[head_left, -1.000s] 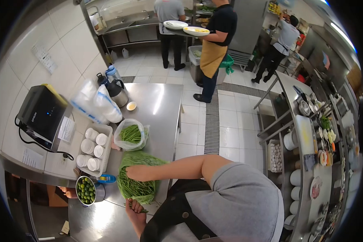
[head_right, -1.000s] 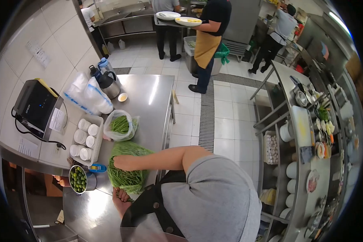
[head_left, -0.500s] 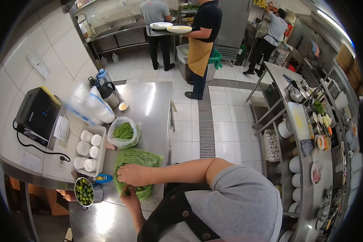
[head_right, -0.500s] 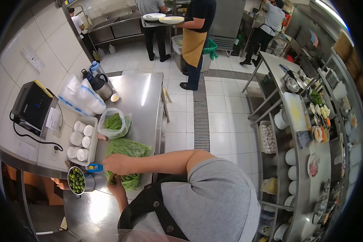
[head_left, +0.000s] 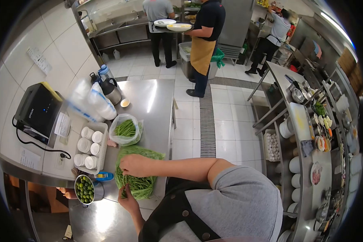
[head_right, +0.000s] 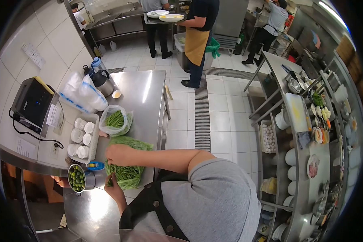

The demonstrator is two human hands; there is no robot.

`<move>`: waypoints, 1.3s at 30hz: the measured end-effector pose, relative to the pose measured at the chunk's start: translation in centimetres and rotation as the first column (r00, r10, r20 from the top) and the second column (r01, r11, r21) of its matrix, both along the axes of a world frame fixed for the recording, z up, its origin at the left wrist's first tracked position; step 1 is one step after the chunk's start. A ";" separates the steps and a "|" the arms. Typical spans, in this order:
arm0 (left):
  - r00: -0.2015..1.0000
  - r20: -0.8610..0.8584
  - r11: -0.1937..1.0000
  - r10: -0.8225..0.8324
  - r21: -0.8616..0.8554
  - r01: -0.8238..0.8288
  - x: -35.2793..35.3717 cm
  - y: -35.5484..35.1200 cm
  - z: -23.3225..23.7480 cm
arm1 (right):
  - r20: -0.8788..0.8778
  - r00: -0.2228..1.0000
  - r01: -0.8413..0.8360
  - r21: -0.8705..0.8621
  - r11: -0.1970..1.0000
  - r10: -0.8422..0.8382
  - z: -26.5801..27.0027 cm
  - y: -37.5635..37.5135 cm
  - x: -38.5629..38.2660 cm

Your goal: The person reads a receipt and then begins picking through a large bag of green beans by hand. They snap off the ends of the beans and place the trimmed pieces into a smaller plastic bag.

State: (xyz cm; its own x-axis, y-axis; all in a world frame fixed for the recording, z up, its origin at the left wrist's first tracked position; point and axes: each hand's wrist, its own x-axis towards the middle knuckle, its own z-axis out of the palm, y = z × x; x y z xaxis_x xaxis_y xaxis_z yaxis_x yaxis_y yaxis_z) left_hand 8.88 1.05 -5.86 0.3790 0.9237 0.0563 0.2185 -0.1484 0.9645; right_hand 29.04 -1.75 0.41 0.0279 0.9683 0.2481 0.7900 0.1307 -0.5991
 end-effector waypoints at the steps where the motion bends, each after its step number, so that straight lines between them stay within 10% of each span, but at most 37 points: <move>1: 1.000 0.008 1.000 -0.009 0.024 0.009 -0.1 0.0 -0.2 | -0.150 0.986 -0.079 0.000 0.997 0.078 0.4 0.0 0.1; 3: 0.999 0.024 0.997 -0.024 0.071 0.022 -0.3 0.1 -0.7 | -0.434 0.873 -0.234 0.032 0.972 0.225 1.3 -0.2 0.2; 6: 1.000 0.004 0.973 0.004 0.231 -0.005 -0.4 0.2 -0.1 | -0.970 0.166 -0.359 0.108 0.927 0.177 -0.9 0.6 -1.9; 9: 0.999 -0.006 0.943 0.053 0.329 -0.048 0.5 0.3 1.4 | -0.954 -0.291 -0.187 0.135 0.973 0.076 -2.3 1.2 -2.4; 15: 0.993 -0.093 0.899 0.073 0.438 -0.025 2.5 0.4 3.1 | -0.936 -0.271 -0.010 0.236 0.972 0.225 -1.8 2.4 -1.6; 17: 0.995 -0.061 0.933 0.074 0.357 -0.048 2.2 1.0 1.0 | -0.834 -0.512 0.146 0.152 0.978 0.206 3.2 1.9 0.6; 19: 0.996 -0.018 0.974 0.085 0.212 -0.079 1.5 0.8 -2.1 | -0.745 -0.446 0.233 0.438 0.868 0.496 5.6 2.6 5.1; 22: 0.989 0.096 0.973 0.117 -0.212 -0.094 -0.3 -0.2 -4.0 | -0.777 -0.017 0.138 0.621 0.771 0.629 10.5 0.7 8.1; 24: 0.958 0.226 0.806 0.176 -0.591 -0.008 -1.5 -0.9 -2.5 | -0.821 0.197 -0.083 0.530 0.844 0.535 10.1 0.4 6.8; 31: 0.809 0.471 0.837 0.351 -0.546 -0.045 -2.0 1.6 -1.2 | -0.377 0.870 -0.320 0.054 0.946 0.316 -8.8 4.7 -0.5; 34: 0.866 0.371 0.884 0.334 -0.441 -0.152 -2.4 1.7 0.7 | -0.189 0.960 -0.244 -0.219 0.945 0.205 -10.6 4.6 -1.8; 39: 0.883 0.278 0.901 0.378 -0.328 -0.283 -2.7 1.3 0.9 | -0.507 0.815 -0.392 -0.125 0.911 0.281 -5.5 2.3 -4.2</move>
State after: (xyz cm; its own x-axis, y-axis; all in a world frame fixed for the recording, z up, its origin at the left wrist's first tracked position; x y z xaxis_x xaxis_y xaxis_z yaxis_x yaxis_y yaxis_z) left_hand 6.14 2.30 -4.96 0.0521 0.9878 -0.1468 -0.1262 0.1523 0.9802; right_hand 24.87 0.59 -5.12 -0.2512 0.9649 0.0765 0.3371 0.1613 -0.9275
